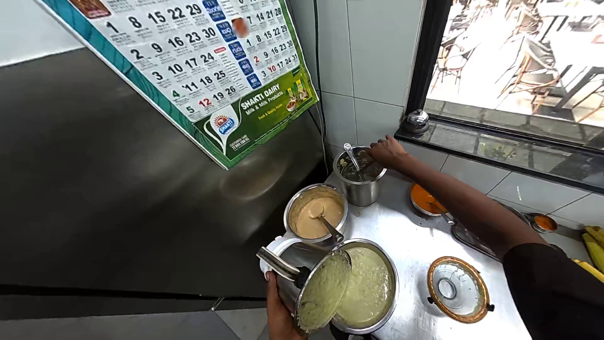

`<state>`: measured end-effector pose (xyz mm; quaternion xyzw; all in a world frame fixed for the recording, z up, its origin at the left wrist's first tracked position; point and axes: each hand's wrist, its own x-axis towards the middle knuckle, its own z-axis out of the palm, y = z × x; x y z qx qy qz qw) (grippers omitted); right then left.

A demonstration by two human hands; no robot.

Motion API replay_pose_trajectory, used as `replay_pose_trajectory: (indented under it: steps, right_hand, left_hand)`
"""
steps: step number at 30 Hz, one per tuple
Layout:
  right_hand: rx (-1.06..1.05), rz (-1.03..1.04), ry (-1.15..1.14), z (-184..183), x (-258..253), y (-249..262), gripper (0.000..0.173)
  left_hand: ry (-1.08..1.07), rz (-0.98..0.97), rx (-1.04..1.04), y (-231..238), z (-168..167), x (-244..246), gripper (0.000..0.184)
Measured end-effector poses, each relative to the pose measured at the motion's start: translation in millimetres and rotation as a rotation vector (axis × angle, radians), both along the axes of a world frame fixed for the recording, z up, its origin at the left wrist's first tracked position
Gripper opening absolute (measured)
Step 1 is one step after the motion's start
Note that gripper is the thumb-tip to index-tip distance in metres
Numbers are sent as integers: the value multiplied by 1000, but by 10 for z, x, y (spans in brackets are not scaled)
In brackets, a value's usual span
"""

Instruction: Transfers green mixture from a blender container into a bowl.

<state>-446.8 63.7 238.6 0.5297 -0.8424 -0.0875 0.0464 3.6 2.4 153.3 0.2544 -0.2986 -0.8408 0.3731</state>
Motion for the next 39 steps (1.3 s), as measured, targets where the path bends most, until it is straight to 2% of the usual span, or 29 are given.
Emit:
replay_pose_trajectory:
  steps: [2,6,10,13,15,18,23,27,29,32,35,39]
  right_hand:
    - [-97,-30,-1,73,63,283,23]
    - [-298,-178,-35,76,264,875,12]
    - [-552,-375,-358,-153,423,1358,18]
    - [-788,-398,-707,-420,498,1523,17]
    - [-870,-404,-838,-522,541,1509,17]
    - [-758,-419,-758,-515,496,1305,17]
    - [-347,-443,-474,-163,468,583,23]
    - [-330,-443,-443,-78,429,348,22]
    - [-429,-453,-450,-104,497,517,27]
    - [-671,-436,-409,-336,863,1093,26]
    - [-945,-285,-363,-589,1517,1838,22]
    - [-997,-107,-303,-750,2504,2578,21]
  left_hand:
    - [2,-9,19,-21,-20,-48,54]
    - [50,-47,71,-51,-76,-173,55]
    - [81,-80,94,-73,-109,-279,56]
    - [50,-89,98,-85,-112,-326,57]
    - [33,-97,104,-84,-108,-341,58]
    - [11,-105,96,-68,-104,-355,59]
    - [8,-111,92,24,-90,-372,60]
    - [9,-86,128,51,-98,-362,61]
    - [2,-69,150,26,-119,-332,61]
    - [-3,-84,180,-25,-172,-250,60]
    - [11,-133,171,-84,-208,-214,61]
    - [21,-212,131,-99,-187,-205,62]
